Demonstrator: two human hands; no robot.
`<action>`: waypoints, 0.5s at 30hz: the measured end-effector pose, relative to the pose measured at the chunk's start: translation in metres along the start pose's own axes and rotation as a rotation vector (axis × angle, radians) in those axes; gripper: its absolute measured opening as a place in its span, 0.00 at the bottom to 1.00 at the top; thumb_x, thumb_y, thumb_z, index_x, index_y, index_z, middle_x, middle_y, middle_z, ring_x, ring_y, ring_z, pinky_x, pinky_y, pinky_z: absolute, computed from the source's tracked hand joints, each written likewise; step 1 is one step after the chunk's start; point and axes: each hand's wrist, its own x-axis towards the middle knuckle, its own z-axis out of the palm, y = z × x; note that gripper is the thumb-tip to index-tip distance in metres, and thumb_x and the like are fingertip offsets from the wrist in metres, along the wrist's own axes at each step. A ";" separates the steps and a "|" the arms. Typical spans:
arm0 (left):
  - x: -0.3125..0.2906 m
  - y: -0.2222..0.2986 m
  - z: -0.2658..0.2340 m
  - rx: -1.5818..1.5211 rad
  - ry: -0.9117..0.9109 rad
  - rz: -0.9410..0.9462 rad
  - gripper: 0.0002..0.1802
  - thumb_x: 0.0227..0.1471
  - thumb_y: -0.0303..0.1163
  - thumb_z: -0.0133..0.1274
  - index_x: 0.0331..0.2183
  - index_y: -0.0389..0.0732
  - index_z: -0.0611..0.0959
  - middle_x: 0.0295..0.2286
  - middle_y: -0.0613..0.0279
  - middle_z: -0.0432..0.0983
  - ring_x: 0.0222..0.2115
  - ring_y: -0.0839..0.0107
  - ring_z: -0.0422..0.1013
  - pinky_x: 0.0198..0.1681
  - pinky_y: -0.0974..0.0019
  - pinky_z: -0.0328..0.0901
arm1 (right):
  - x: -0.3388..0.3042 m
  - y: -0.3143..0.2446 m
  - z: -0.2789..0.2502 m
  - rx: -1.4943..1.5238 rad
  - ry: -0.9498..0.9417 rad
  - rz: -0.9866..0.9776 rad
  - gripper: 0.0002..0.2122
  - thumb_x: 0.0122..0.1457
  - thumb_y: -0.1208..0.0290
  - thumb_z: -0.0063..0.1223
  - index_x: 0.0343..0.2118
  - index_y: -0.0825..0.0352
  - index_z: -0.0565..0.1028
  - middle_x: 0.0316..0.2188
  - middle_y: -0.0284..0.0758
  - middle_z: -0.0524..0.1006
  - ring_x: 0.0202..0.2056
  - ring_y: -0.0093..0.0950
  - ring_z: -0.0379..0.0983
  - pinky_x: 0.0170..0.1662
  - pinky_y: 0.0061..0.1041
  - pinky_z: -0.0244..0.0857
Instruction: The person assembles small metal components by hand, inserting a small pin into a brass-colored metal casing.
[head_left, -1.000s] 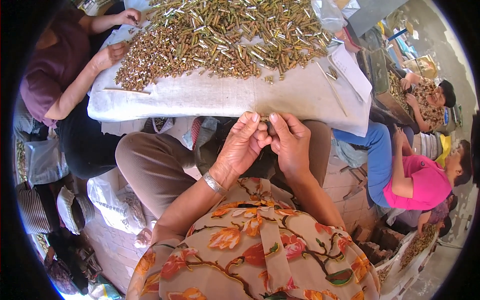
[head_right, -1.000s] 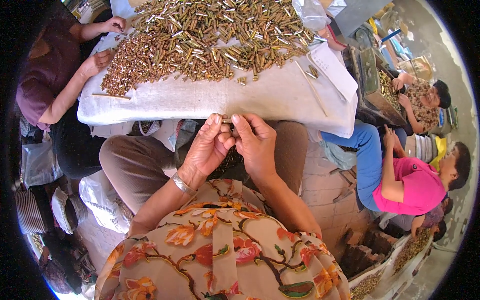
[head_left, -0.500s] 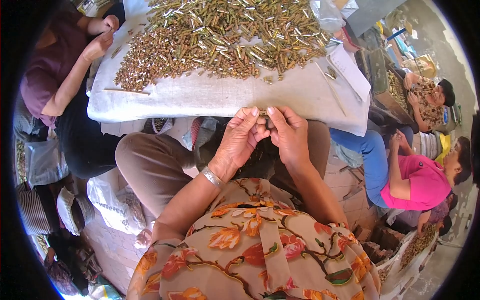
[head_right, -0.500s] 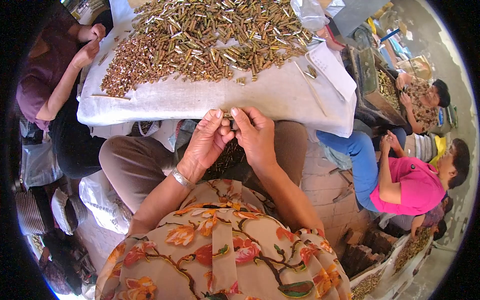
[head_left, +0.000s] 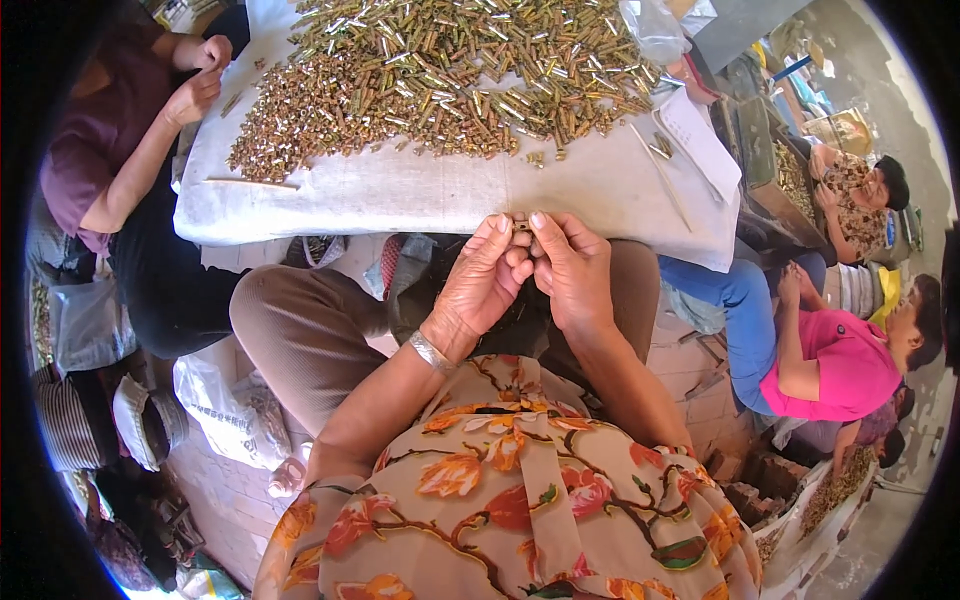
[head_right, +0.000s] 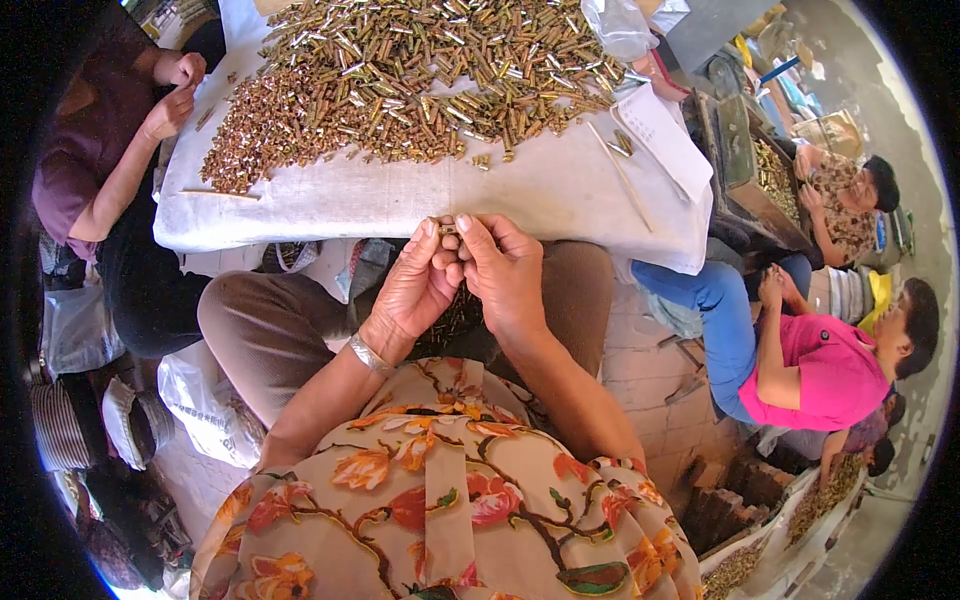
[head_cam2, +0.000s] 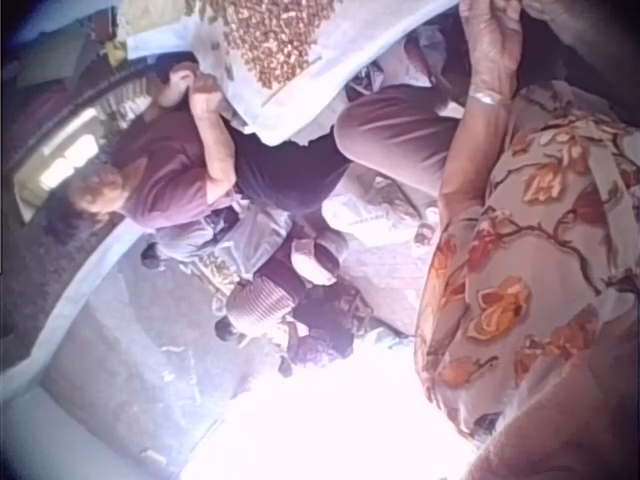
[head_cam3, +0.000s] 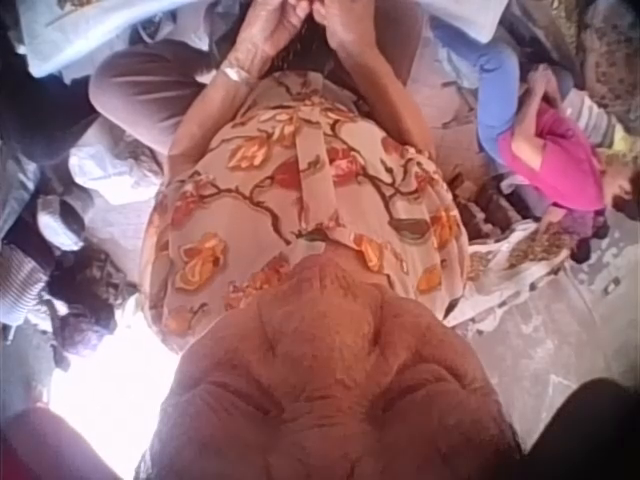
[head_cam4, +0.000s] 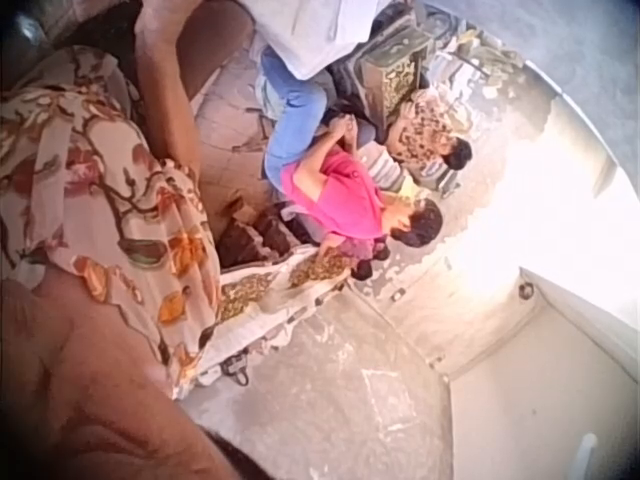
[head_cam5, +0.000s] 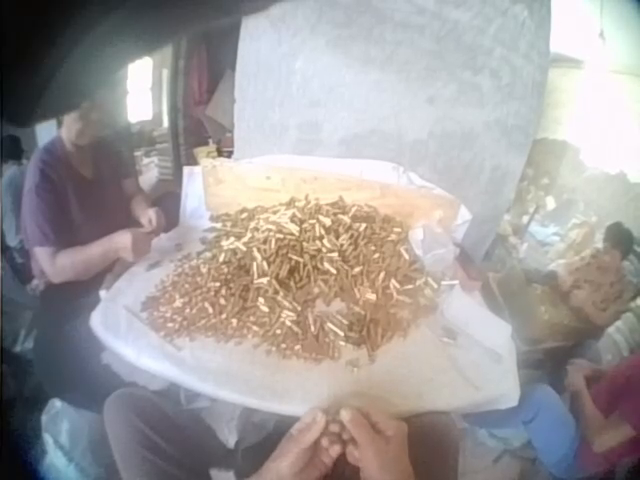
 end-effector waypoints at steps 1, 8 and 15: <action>0.000 0.000 0.000 0.005 0.016 0.006 0.09 0.57 0.37 0.50 0.36 0.42 0.77 0.28 0.69 0.74 0.24 0.82 0.68 0.29 0.76 0.68 | -0.001 -0.001 0.001 -0.058 0.010 -0.031 0.09 0.59 0.68 0.54 0.31 0.69 0.75 0.19 0.24 0.68 0.14 0.09 0.56 0.14 0.11 0.46; -0.001 0.000 0.002 0.054 0.062 0.031 0.08 0.58 0.36 0.49 0.35 0.43 0.76 0.26 0.72 0.72 0.23 0.84 0.67 0.28 0.77 0.68 | 0.005 -0.003 -0.007 -0.020 -0.038 0.062 0.09 0.59 0.68 0.54 0.31 0.70 0.74 0.18 0.23 0.68 0.14 0.10 0.55 0.14 0.12 0.48; 0.012 0.005 0.008 0.150 0.046 0.069 0.07 0.56 0.34 0.53 0.33 0.42 0.77 0.26 0.67 0.75 0.22 0.80 0.70 0.27 0.76 0.69 | 0.013 -0.004 -0.005 -0.030 0.022 0.004 0.10 0.59 0.66 0.54 0.29 0.69 0.73 0.16 0.24 0.66 0.13 0.11 0.54 0.13 0.13 0.45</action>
